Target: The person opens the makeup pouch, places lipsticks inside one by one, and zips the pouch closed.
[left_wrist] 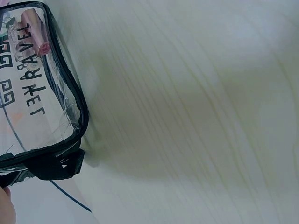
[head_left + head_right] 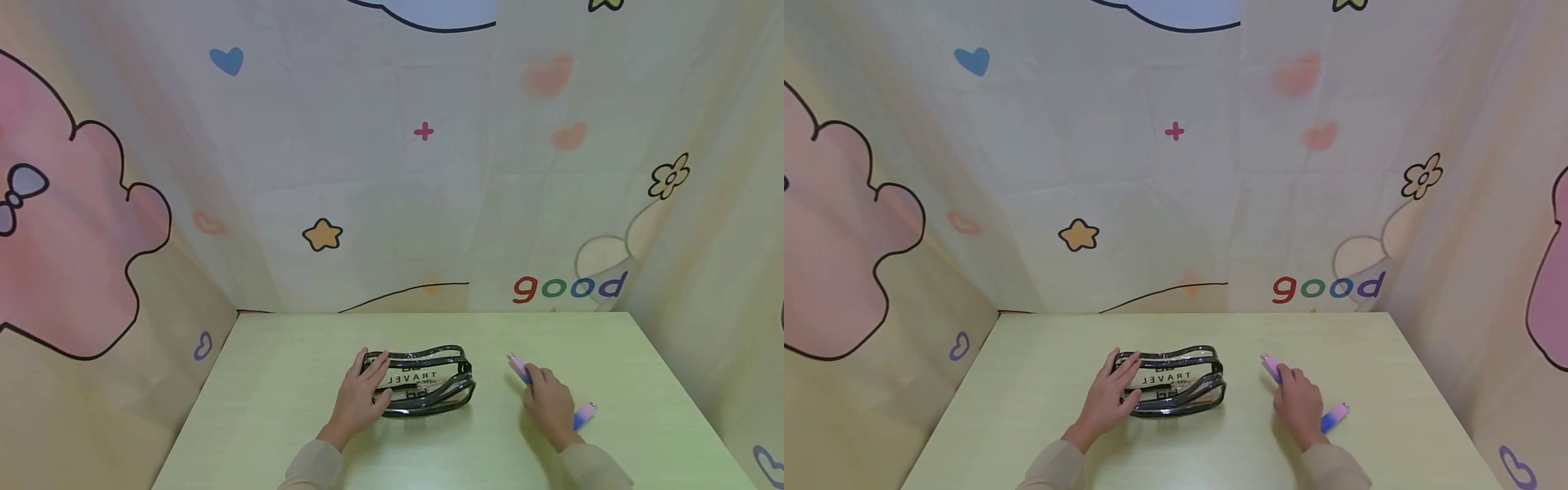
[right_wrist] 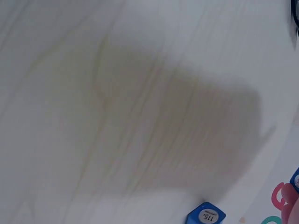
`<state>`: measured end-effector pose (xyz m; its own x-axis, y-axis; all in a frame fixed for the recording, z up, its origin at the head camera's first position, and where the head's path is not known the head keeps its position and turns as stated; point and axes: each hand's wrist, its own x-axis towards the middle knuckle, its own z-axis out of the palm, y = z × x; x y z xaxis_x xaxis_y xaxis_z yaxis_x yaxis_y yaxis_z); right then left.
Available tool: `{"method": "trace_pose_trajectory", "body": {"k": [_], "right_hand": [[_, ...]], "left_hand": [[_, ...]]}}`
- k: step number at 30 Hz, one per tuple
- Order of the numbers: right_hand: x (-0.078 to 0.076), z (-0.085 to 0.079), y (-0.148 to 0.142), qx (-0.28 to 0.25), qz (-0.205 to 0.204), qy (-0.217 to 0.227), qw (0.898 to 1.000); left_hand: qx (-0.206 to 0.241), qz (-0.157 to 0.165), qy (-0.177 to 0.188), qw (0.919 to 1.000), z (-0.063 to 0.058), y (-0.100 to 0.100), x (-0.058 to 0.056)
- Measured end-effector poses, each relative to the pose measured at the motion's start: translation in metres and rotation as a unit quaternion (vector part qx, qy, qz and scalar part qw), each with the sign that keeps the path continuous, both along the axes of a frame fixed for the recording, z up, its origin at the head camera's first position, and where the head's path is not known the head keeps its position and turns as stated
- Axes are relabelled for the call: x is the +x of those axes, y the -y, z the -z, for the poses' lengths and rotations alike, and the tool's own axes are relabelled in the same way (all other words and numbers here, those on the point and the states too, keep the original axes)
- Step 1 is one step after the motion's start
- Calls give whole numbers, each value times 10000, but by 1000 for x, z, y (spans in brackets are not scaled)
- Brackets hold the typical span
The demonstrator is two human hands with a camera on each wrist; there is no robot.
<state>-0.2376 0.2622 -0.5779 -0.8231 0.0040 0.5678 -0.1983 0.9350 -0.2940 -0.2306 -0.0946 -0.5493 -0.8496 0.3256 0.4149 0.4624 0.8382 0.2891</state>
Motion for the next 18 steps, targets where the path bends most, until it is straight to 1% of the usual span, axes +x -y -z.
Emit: {"method": "trace_pose_trajectory", "body": {"k": [9,18], "right_hand": [[-2,-6,11,-9,-206,-604,9980],[-2,-15,19,-50,-325,-842,9959]], "left_hand": [[-18,-11,-19,10000,-1,0,1],[0,-46,56,10000,-2,0,1]]}}
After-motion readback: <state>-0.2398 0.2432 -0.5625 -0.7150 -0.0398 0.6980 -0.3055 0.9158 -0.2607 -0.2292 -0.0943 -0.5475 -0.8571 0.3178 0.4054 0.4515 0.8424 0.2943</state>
